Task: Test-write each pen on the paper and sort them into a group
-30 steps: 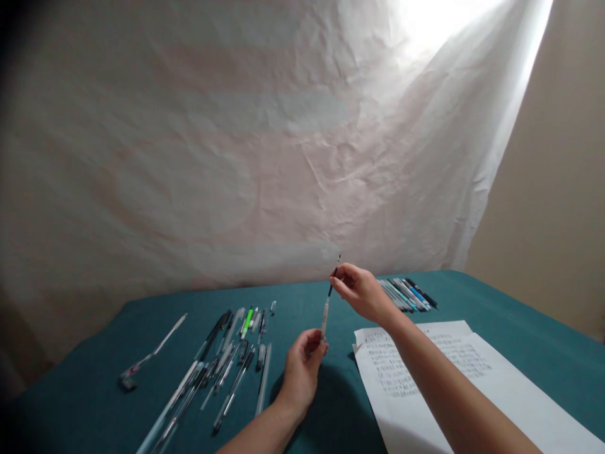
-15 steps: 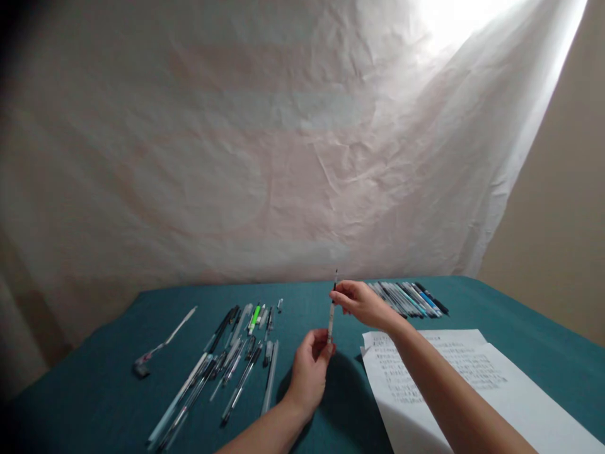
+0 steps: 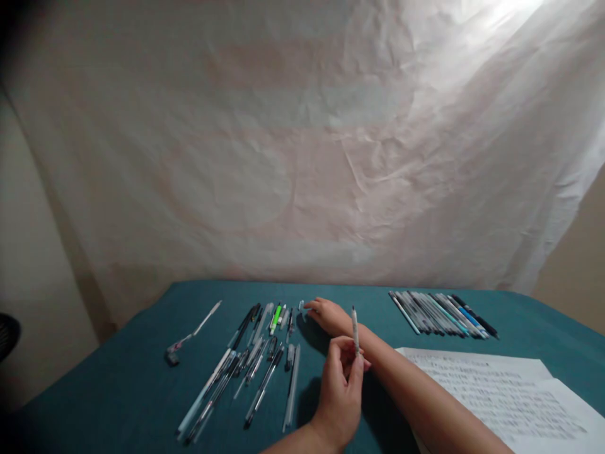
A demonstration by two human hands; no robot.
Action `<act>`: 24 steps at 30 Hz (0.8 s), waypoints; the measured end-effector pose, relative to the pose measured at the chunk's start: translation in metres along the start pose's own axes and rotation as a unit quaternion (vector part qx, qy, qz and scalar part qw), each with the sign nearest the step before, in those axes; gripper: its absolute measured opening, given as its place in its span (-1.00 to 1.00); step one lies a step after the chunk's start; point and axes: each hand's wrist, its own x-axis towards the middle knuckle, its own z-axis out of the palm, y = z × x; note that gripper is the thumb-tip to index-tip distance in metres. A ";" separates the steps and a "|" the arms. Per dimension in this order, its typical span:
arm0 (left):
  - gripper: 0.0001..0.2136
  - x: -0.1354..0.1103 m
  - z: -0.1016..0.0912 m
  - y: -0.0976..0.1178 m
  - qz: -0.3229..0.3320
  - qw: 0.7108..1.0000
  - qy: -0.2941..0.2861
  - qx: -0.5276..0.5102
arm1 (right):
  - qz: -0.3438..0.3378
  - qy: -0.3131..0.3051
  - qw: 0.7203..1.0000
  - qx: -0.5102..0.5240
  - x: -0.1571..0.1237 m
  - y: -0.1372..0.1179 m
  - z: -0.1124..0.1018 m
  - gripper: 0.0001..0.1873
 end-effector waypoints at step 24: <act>-0.86 0.006 0.000 -0.005 -0.004 1.000 -0.008 0.028 | 0.051 0.029 0.998 0.005 -0.058 0.026 -0.051 -0.81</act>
